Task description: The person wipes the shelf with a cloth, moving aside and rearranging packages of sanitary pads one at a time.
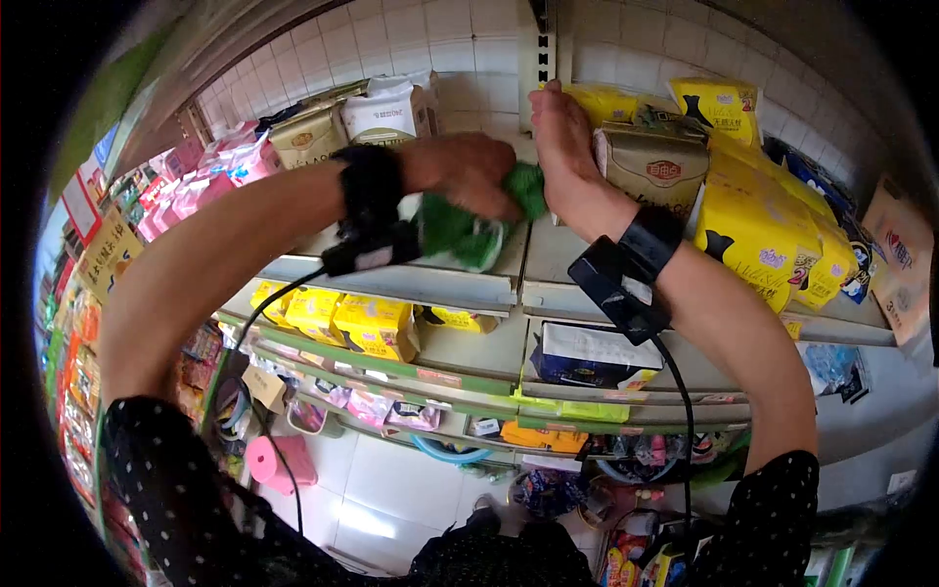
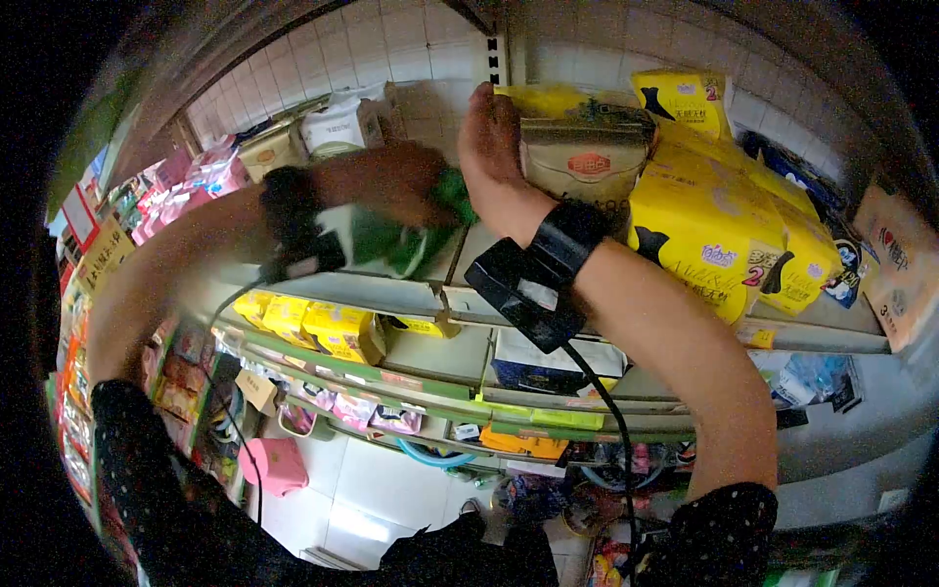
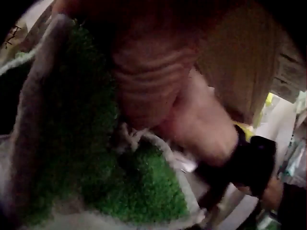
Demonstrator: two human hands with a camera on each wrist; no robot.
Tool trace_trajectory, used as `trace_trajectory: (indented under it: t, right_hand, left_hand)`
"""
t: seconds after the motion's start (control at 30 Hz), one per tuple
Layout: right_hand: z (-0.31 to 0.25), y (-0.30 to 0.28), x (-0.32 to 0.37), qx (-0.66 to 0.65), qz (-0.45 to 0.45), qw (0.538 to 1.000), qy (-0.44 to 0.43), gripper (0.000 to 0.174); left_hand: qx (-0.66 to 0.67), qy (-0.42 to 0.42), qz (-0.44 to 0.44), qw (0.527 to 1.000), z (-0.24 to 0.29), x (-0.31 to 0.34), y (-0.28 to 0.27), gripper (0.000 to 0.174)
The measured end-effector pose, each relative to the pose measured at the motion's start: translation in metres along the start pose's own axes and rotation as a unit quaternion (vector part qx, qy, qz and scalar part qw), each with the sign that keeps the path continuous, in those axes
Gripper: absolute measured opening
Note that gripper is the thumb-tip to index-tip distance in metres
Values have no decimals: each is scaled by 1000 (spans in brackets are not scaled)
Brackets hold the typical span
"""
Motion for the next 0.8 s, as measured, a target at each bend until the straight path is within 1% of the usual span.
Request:
trace_trajectory:
  t: [0.03, 0.07, 0.1, 0.13, 0.17, 0.2, 0.23, 0.27, 0.33, 0.37, 0.4, 0.47, 0.53, 0.6, 0.63, 0.67, 0.7, 0.8]
  right_hand:
    - [-2, 0, 2, 10, 6, 999, -37, 59]
    - [1, -1, 2, -14, 21, 1000, -7, 56]
    - [0, -2, 2, -39, 38, 998, 23, 53]
    - [-2, -4, 2, -65, 56, 995, 51, 51]
    - [2, -1, -10, -175, 123, 968, 129, 47]
    - [5, 2, -16, -278, 189, 919, 204, 50]
    - [2, 4, -15, -260, 206, 926, 181, 50]
    - [-1, 6, -12, -241, 223, 931, 158, 49]
    - [-5, 10, -7, -223, 240, 936, 132, 48]
    - [-2, 12, -9, -223, 244, 936, 126, 48]
    - [-5, 8, -11, -229, 234, 933, 149, 48]
    - [-11, 1, -14, -242, 214, 926, 195, 49]
    - [-18, 0, -15, -303, 200, 892, 270, 49]
    - [-16, 4, -11, -259, 225, 914, 218, 48]
    - [-24, -2, -14, -273, 206, 904, 258, 48]
    - [-26, -6, -16, -285, 187, 891, 300, 48]
    - [-24, -6, -17, -214, 191, 929, 232, 48]
    - [-11, 0, -18, -268, 219, 894, 284, 50]
  left_hand:
    - [43, 21, -27, 998, 11, 16, 2, 42]
    - [86, 40, -56, 994, 20, 30, 4, 38]
    - [92, 62, -31, 993, 22, 37, 7, 33]
    - [100, 50, -50, 992, 22, 37, 8, 40]
    - [109, 38, -65, 991, 21, 36, 6, 47]
    - [117, 27, -80, 990, 21, 35, 3, 55]
    - [106, 16, -71, 992, 23, 36, -1, 55]
    - [69, 10, -24, 997, 20, 32, -2, 51]
    - [-3, -10, 74, 997, -5, 13, 6, 42]
    - [-33, 41, 178, 983, -26, 0, 16, 44]
    - [-46, 35, 153, 987, -35, -14, 15, 43]
    - [-66, 25, 100, 992, -37, -42, 9, 40]
    - [-97, 0, 57, 994, -29, -64, 0, 33]
    - [-80, 24, 120, 989, -52, -107, 10, 33]
    - [-72, 37, 151, 985, -68, -130, 19, 34]
    - [-70, 26, 144, 987, -76, -148, 20, 34]
    - [-64, 11, 129, 989, -79, -155, 20, 35]
    - [-57, -12, 101, 993, -87, -174, 16, 36]
Point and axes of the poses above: each hand's wrist, its own x-axis away from the middle knuckle, its own y-axis out of the palm, z = x × y, the point moved 3 cm from there along -x, towards the middle knuckle, and after that the axes turned 7 degrees about x, right-handed, at the moved point
